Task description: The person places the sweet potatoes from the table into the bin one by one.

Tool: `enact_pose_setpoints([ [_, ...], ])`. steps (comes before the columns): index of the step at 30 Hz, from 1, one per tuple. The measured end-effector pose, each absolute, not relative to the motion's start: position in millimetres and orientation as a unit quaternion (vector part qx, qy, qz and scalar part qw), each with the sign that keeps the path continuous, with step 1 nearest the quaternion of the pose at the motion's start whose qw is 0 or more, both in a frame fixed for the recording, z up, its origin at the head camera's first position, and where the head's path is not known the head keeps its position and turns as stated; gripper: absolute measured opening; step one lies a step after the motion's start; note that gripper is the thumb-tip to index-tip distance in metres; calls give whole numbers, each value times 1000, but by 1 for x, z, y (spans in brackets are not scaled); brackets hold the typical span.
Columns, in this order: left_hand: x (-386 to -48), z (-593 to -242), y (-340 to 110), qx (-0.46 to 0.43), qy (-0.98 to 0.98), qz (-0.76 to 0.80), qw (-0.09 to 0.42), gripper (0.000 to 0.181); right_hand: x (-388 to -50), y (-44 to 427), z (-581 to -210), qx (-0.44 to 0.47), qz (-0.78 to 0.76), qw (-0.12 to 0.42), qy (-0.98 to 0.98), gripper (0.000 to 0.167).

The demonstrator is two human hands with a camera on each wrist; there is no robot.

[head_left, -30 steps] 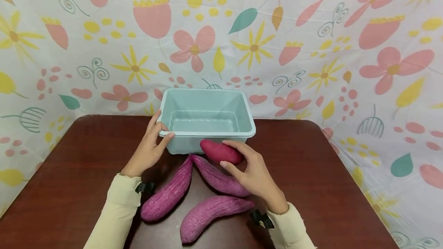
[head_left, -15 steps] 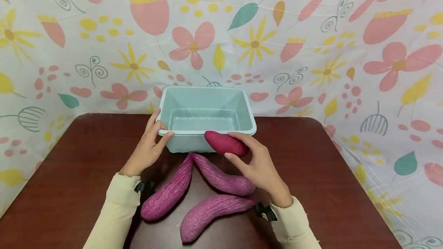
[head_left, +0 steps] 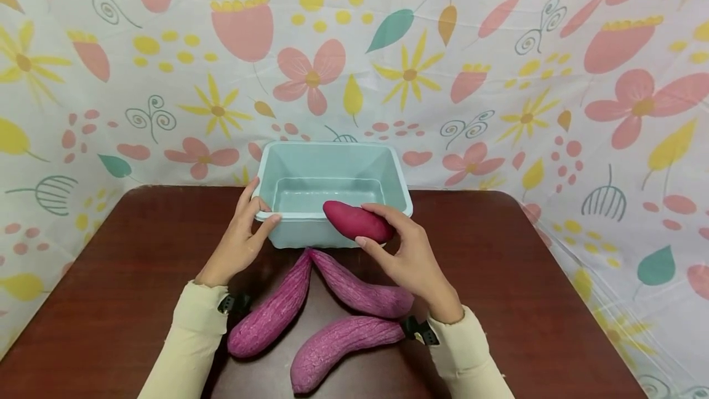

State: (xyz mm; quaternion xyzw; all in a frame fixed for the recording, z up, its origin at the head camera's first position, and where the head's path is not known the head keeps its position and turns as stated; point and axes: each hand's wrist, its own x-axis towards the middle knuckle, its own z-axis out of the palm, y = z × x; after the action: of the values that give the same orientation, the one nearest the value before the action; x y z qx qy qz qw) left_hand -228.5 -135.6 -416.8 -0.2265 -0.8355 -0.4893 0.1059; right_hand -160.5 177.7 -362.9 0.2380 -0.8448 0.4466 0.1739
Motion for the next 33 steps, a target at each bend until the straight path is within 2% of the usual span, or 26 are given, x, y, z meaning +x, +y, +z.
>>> enact_pose_setpoints([
  [15, -227, -414, -136, -220, -839, -486, 104, 19, -185, 175, -352, 241, 441, 195, -843, 49],
  [33, -228, -414, -135, -223, -834, -493, 105, 19, -216, 160, -341, 236, 427, 190, -852, 49],
])
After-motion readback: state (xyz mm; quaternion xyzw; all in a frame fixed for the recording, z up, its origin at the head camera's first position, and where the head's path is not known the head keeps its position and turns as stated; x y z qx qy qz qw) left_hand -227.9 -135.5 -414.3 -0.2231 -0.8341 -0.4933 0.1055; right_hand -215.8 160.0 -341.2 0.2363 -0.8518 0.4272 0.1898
